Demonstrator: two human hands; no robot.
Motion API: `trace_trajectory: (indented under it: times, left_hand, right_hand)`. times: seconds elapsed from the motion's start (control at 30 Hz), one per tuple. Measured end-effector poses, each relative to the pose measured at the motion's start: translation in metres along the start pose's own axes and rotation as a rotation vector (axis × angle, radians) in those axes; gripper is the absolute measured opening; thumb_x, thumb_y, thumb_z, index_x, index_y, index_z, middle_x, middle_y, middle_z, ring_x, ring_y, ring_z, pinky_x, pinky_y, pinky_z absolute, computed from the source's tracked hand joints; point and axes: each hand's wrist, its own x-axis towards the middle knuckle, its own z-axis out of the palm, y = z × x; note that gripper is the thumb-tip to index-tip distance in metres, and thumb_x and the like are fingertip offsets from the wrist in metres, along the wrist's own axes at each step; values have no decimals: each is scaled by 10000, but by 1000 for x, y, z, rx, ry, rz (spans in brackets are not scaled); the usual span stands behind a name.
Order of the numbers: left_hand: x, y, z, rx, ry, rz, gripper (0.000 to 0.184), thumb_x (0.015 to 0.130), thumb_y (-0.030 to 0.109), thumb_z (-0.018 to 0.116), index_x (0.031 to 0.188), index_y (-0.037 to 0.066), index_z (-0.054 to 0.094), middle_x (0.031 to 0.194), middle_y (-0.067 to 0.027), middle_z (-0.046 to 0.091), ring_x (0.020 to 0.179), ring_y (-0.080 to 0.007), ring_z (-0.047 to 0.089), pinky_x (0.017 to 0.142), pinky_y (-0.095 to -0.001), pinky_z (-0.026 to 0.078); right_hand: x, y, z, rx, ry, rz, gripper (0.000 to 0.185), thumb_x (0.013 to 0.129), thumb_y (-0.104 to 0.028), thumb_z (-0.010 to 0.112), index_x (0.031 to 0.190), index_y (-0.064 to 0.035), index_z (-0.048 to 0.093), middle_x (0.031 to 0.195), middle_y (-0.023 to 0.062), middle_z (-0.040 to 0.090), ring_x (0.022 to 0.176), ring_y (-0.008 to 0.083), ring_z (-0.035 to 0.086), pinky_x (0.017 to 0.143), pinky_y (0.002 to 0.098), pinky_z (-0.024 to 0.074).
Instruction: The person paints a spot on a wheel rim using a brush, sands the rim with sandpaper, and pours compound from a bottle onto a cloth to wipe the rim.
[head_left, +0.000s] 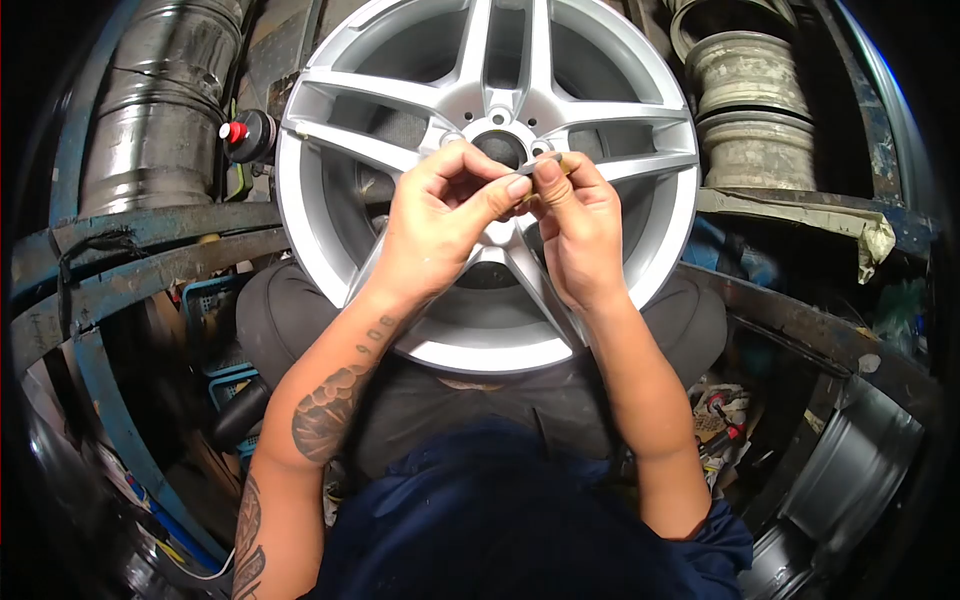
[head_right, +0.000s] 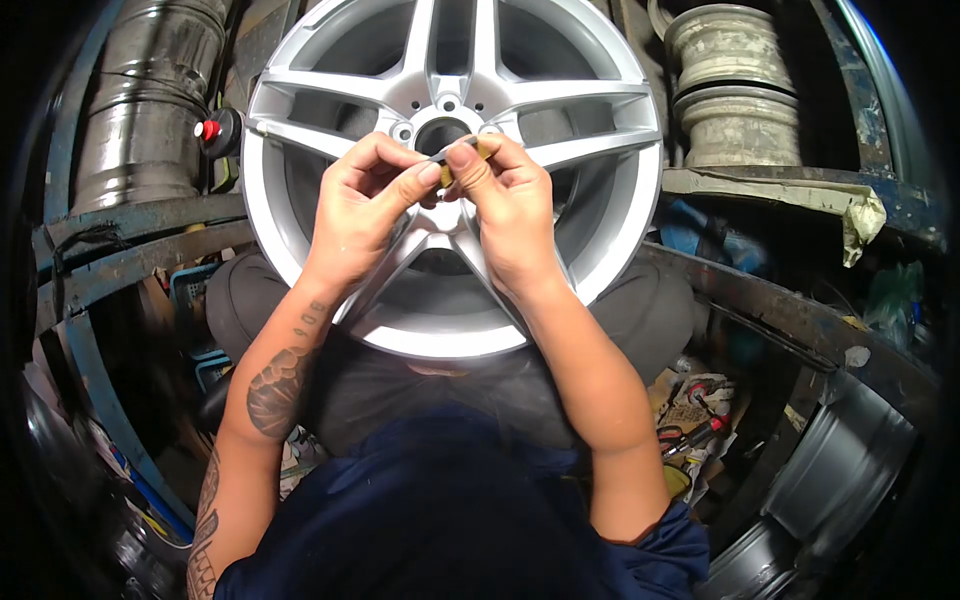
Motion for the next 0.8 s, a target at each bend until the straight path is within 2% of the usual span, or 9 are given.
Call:
trace_trajectory:
  times: [0.1, 0.17, 0.27, 0.33, 0.4, 0.57, 0.63, 0.7, 0.8]
  left_hand:
    - [-6, -3, 3, 60, -47, 27, 230, 956, 155, 765, 1094, 5, 659, 961, -30, 706, 904, -87, 666, 791, -250, 541]
    - [-6, 8, 0, 138, -136, 42, 303, 927, 73, 766, 1194, -3, 645, 1031, -51, 682, 928, -123, 664, 866, -293, 549]
    - [-6, 25, -6, 218, -240, 78, 507, 823, 47, 846, 1283, 6, 636, 978, -35, 680, 894, -121, 658, 861, -291, 543]
    - [-6, 29, -14, 414, -339, 116, 611, 749, 54, 895, 1305, 15, 644, 950, -38, 690, 872, -121, 662, 852, -291, 548]
    - [-6, 28, -17, 536, -399, 230, 696, 652, 77, 955, 1289, 31, 680, 923, -45, 714, 843, -122, 674, 828, -300, 565]
    - [-3, 32, -16, 645, -337, 268, 684, 676, 140, 951, 1296, 42, 679, 1022, -76, 751, 862, -143, 710, 832, -293, 569]
    - [-5, 31, -17, 617, -335, 285, 691, 672, 160, 955, 1294, 43, 678, 1083, -96, 757, 918, -166, 728, 866, -311, 572]
    - [-8, 31, -17, 686, -342, 328, 684, 671, 160, 955, 1291, 50, 687, 1124, -101, 759, 949, -183, 737, 884, -315, 573]
    - [-6, 27, -15, 702, -310, 382, 674, 673, 161, 951, 1289, 59, 699, 1133, -109, 765, 964, -192, 751, 877, -317, 581]
  right_hand:
    - [0, -12, -1, 106, 26, 100, 171, 1019, -209, 681, 1022, -39, 674, 881, 32, 691, 794, 106, 644, 754, 259, 518]
    - [6, -27, -15, 67, -142, 172, 180, 1017, -222, 684, 1024, -43, 670, 884, 34, 690, 801, 105, 651, 752, 259, 517]
    - [3, -35, -22, -58, -257, 280, 182, 1002, -216, 697, 1030, -37, 683, 907, 34, 701, 828, 102, 657, 766, 259, 520]
    - [5, -43, -22, -184, -385, 372, 168, 979, -188, 713, 1042, -32, 702, 946, 42, 721, 854, 102, 666, 792, 258, 522]
    - [3, -41, -19, -166, -380, 425, 194, 965, -185, 723, 1055, -13, 718, 956, 51, 734, 886, 103, 675, 827, 263, 527]
    - [8, -37, -22, -247, -373, 358, 305, 942, -178, 747, 1162, 31, 713, 1007, 66, 751, 953, 131, 691, 884, 281, 542]
    - [5, -38, -21, -276, -372, 333, 271, 937, -120, 741, 1155, 40, 720, 1045, 83, 759, 984, 136, 698, 900, 291, 549]
    - [4, -43, -24, -300, -387, 411, 270, 936, -111, 745, 1159, 39, 722, 1039, 84, 760, 963, 124, 699, 886, 282, 553]
    - [4, -43, -23, -292, -362, 359, 240, 928, -105, 756, 1125, 28, 729, 994, 60, 752, 902, 98, 679, 837, 256, 541]
